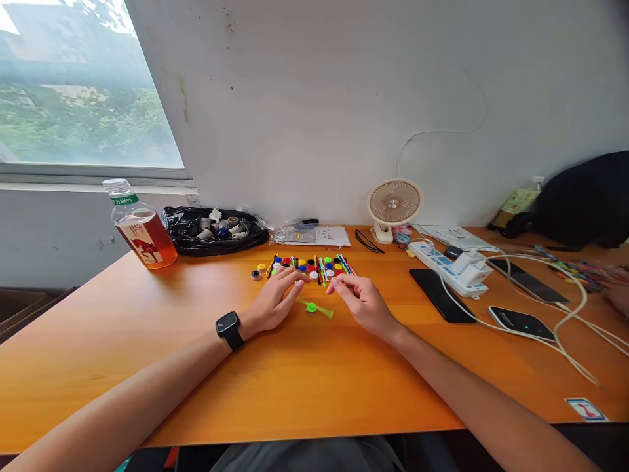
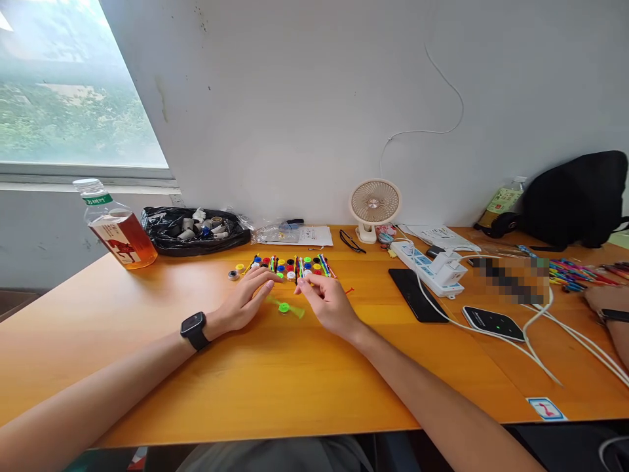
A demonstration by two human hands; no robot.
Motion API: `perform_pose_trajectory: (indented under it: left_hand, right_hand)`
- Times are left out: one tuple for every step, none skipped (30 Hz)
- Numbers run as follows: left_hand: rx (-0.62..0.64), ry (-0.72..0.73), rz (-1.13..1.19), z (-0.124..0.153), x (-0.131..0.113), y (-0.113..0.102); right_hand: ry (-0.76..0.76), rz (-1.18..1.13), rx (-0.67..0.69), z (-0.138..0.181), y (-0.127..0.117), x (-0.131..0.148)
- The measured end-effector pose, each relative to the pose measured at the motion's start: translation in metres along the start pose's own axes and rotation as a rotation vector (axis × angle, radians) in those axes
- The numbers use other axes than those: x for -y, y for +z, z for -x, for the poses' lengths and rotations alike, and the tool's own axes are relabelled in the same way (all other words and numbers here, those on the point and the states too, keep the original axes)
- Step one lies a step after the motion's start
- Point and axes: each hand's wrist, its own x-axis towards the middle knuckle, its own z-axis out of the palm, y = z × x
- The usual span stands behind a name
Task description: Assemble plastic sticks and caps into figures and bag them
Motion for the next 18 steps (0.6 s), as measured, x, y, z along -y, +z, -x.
perform_pose_trajectory:
  left_hand:
    - [-0.002,-0.001,-0.003,0.0,-0.001,-0.001]
    - [0.001,-0.001,-0.003,0.0,-0.002,-0.001]
    - [0.003,0.001,-0.003,0.0,-0.002,-0.002]
    - [0.006,0.003,-0.004,0.0,-0.002,-0.002]
    - [0.008,0.005,-0.006,0.0,-0.002,-0.002]
    - [0.007,0.007,-0.009,0.0,-0.002,-0.002]
    - [0.002,0.009,-0.011,0.001,-0.002,-0.001]
    - [-0.006,0.011,-0.012,0.001,-0.001,0.0]
    - [-0.02,0.013,-0.01,0.002,-0.001,0.001]
    - [-0.039,0.014,-0.008,0.001,-0.001,0.002]
    - [-0.07,0.011,-0.001,0.001,-0.001,0.002]
    - [-0.113,0.0,0.015,-0.001,-0.002,0.0]
    - [-0.166,-0.02,0.047,-0.003,-0.005,-0.004]
    - [-0.227,-0.049,0.093,-0.005,-0.008,-0.011]
    - [-0.302,-0.078,0.147,-0.009,-0.012,-0.021]
    - [-0.376,-0.107,0.208,-0.012,-0.016,-0.033]
    - [-0.455,-0.124,0.247,-0.016,-0.021,-0.047]
    - [-0.543,-0.111,0.259,-0.019,-0.026,-0.061]
  right_hand:
    - [-0.003,-0.001,-0.022,-0.001,-0.002,0.0]
    - [-0.004,0.005,-0.037,-0.002,-0.004,-0.002]
    - [-0.004,0.013,-0.048,-0.003,-0.006,-0.004]
    - [-0.003,0.026,-0.058,-0.004,-0.009,-0.006]
    - [-0.001,0.049,-0.064,-0.006,-0.013,-0.009]
    - [-0.002,0.092,-0.068,-0.007,-0.017,-0.012]
    - [-0.01,0.166,-0.071,-0.008,-0.022,-0.014]
    - [-0.023,0.271,-0.073,-0.01,-0.027,-0.015]
    - [-0.04,0.394,-0.076,-0.011,-0.032,-0.015]
    - [-0.06,0.518,-0.074,-0.012,-0.038,-0.015]
    - [-0.079,0.625,-0.064,-0.013,-0.042,-0.014]
    - [-0.092,0.705,-0.047,-0.013,-0.046,-0.013]
    - [-0.096,0.759,-0.022,-0.013,-0.05,-0.012]
    - [-0.093,0.795,0.006,-0.012,-0.052,-0.011]
    - [-0.086,0.827,0.029,-0.011,-0.053,-0.01]
    - [-0.079,0.857,0.045,-0.009,-0.054,-0.009]
    - [-0.077,0.885,0.056,-0.007,-0.055,-0.009]
    - [-0.08,0.903,0.064,-0.003,-0.055,-0.009]
